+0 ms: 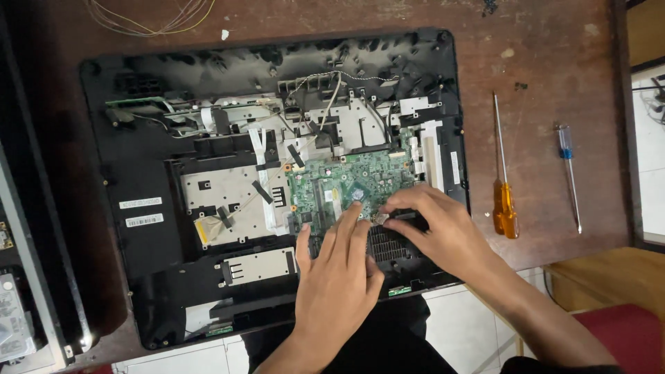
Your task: Repairing a computer by connecting internal cables and components to the motherboard
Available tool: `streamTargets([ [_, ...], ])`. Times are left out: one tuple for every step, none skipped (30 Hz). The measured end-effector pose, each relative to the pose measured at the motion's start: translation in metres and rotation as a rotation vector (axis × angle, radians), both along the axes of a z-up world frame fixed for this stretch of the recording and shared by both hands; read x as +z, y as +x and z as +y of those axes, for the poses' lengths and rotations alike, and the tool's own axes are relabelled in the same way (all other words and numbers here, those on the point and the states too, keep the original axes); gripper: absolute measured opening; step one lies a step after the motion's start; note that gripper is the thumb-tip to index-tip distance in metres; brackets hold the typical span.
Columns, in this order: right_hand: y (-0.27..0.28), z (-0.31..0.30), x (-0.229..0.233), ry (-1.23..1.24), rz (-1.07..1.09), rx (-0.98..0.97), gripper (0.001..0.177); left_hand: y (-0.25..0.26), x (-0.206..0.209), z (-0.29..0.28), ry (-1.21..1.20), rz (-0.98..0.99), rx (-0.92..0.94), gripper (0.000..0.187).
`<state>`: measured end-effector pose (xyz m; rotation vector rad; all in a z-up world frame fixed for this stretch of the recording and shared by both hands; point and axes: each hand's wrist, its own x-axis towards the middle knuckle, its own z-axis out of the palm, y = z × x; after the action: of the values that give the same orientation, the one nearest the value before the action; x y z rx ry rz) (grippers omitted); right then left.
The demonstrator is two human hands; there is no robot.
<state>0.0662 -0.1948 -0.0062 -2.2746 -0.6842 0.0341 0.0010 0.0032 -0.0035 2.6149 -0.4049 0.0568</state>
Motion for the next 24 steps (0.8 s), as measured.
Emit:
streamTargets([
  [0.0,0.0,0.002,0.001,0.04,0.006,0.032,0.0,0.0,0.0,0.009,-0.004,0.003,0.045],
  [0.0,-0.001,0.004,0.001,0.081,0.012,0.032,0.0,0.0,0.0,0.018,-0.008,0.006,0.045],
  [0.0,-0.001,0.004,0.002,0.081,0.013,0.032,0.0,0.0,0.0,0.019,-0.007,0.008,0.045],
  [0.001,0.0,0.004,-0.003,0.079,0.007,0.033,0.0,0.001,0.0,0.021,-0.014,0.01,0.045],
  [0.0,0.0,0.005,-0.008,0.077,0.002,0.034,0.0,0.001,0.0,0.023,-0.02,0.013,0.045],
  [0.0,0.001,0.004,-0.008,0.078,0.003,0.034,0.0,0.001,0.0,0.023,-0.019,0.015,0.045],
  [0.0,0.001,0.004,-0.004,0.064,0.009,0.035,0.001,0.001,0.0,0.022,-0.017,0.01,0.046],
  [0.0,0.001,0.004,-0.001,0.05,0.015,0.036,0.001,0.001,0.0,0.021,-0.016,0.004,0.046],
  [0.0,0.001,0.004,-0.001,0.05,0.014,0.036,0.001,0.002,0.0,0.021,-0.015,0.004,0.046],
  [0.0,0.001,0.003,0.01,0.057,0.004,0.033,0.001,0.002,0.0,0.02,-0.012,0.003,0.047],
  [0.0,0.002,0.002,0.021,0.065,-0.006,0.029,0.001,0.002,0.0,0.019,-0.009,0.003,0.048],
  [0.0,0.002,0.0,0.021,0.065,-0.006,0.029,0.001,0.002,0.0,0.019,-0.009,0.003,0.048],
  [0.0,0.002,-0.001,0.033,0.034,0.0,0.029,0.001,0.002,0.0,0.035,-0.023,0.004,0.048],
  [0.0,0.001,-0.003,0.046,0.004,0.005,0.028,0.002,0.002,0.0,0.051,-0.037,0.004,0.048],
  [0.0,0.002,-0.003,0.044,0.004,0.004,0.028,0.002,0.002,0.0,0.049,-0.036,0.003,0.048],
  [-0.001,0.002,-0.003,0.045,0.025,-0.012,0.028,0.001,0.001,-0.001,0.058,-0.036,0.004,0.049],
  [-0.001,0.002,-0.002,0.045,0.045,-0.03,0.027,0.001,0.001,-0.001,0.066,-0.037,0.004,0.051],
  [-0.002,0.003,-0.002,0.044,0.045,-0.033,0.027,0.001,0.001,-0.001,0.064,-0.037,0.001,0.051],
  [-0.001,0.004,-0.002,0.065,0.028,-0.035,0.025,0.001,0.001,-0.002,0.077,-0.042,-0.006,0.05],
  [-0.001,0.005,-0.002,0.086,0.01,-0.036,0.023,0.001,0.002,-0.002,0.089,-0.047,-0.014,0.048],
  [-0.002,0.004,-0.004,0.084,0.009,-0.037,0.023,0.001,0.001,-0.002,0.087,-0.049,-0.014,0.048],
  [-0.003,0.003,-0.006,0.075,0.014,-0.05,0.023,0.001,0.0,-0.002,0.088,-0.052,-0.019,0.05],
  [-0.003,0.003,-0.008,0.068,0.019,-0.062,0.023,0.0,-0.001,-0.002,0.09,-0.056,-0.023,0.051],
  [-0.004,0.001,-0.011,0.067,0.017,-0.062,0.023,0.0,-0.001,-0.002,0.089,-0.057,-0.023,0.051],
])
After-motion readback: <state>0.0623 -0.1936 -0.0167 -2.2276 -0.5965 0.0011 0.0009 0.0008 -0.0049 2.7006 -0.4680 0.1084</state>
